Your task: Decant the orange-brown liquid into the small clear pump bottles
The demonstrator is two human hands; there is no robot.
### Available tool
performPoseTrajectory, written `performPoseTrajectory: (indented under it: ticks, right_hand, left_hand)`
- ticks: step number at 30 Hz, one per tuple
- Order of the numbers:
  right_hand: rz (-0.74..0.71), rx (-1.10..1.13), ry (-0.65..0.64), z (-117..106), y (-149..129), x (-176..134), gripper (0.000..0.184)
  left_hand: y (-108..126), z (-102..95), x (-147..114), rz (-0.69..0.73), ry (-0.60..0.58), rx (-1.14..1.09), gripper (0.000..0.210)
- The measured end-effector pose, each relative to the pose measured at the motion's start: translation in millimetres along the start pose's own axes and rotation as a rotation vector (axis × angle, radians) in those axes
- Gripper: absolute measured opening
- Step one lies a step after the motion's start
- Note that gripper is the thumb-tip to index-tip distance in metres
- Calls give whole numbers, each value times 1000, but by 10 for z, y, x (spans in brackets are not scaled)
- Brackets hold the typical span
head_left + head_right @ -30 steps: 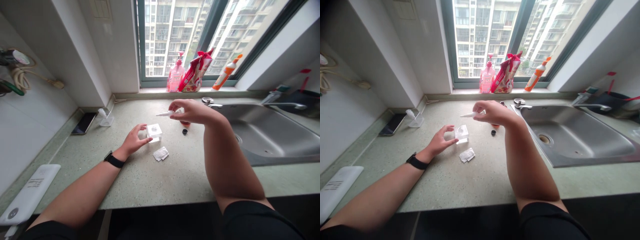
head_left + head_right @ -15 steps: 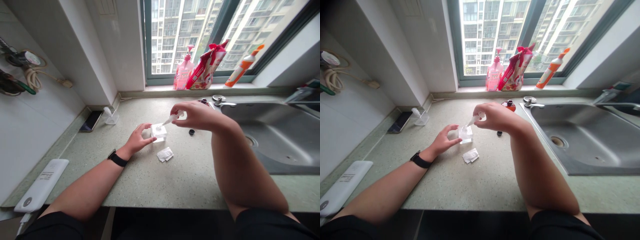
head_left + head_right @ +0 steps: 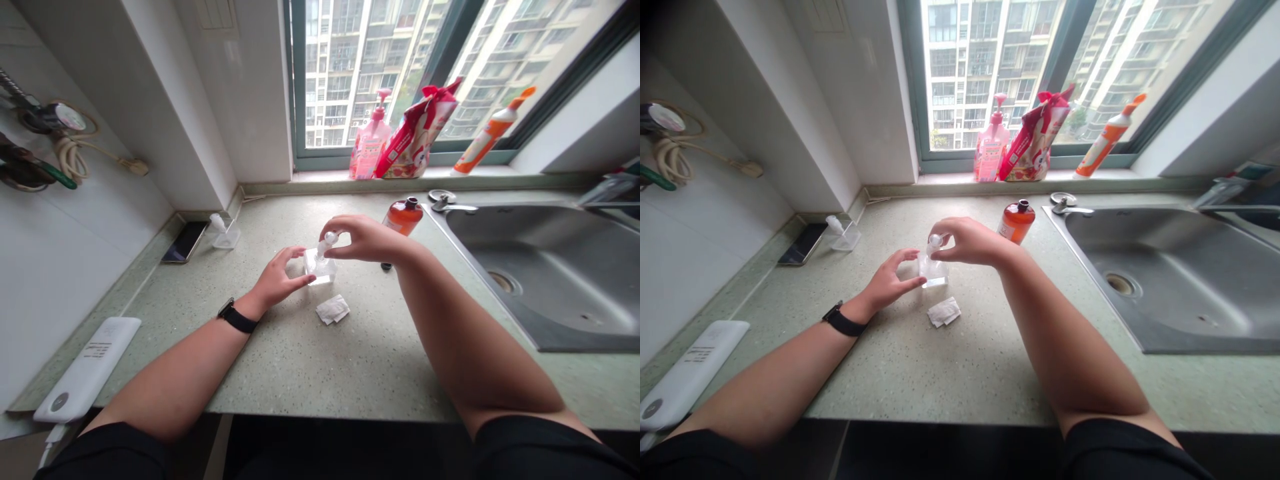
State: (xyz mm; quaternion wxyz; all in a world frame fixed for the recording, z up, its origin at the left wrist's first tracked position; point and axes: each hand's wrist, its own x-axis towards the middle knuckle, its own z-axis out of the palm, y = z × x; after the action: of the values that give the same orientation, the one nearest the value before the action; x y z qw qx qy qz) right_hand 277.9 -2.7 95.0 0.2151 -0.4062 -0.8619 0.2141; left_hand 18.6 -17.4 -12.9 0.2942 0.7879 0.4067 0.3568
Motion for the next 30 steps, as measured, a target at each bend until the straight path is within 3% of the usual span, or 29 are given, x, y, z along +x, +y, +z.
performPoseTrajectory:
  ticks: [8,14,30]
  right_hand:
    - [71,334,-30,146,221,75,44]
    - [93,445,-8,166,271,97,44]
    - [24,286,-103,211,382,126,38]
  left_hand:
    - [-10,0,6,6,-4,11,61]
    - [-6,-1,10,4,-2,-3,60]
    - [-7,-2,14,10,-2,-36,58]
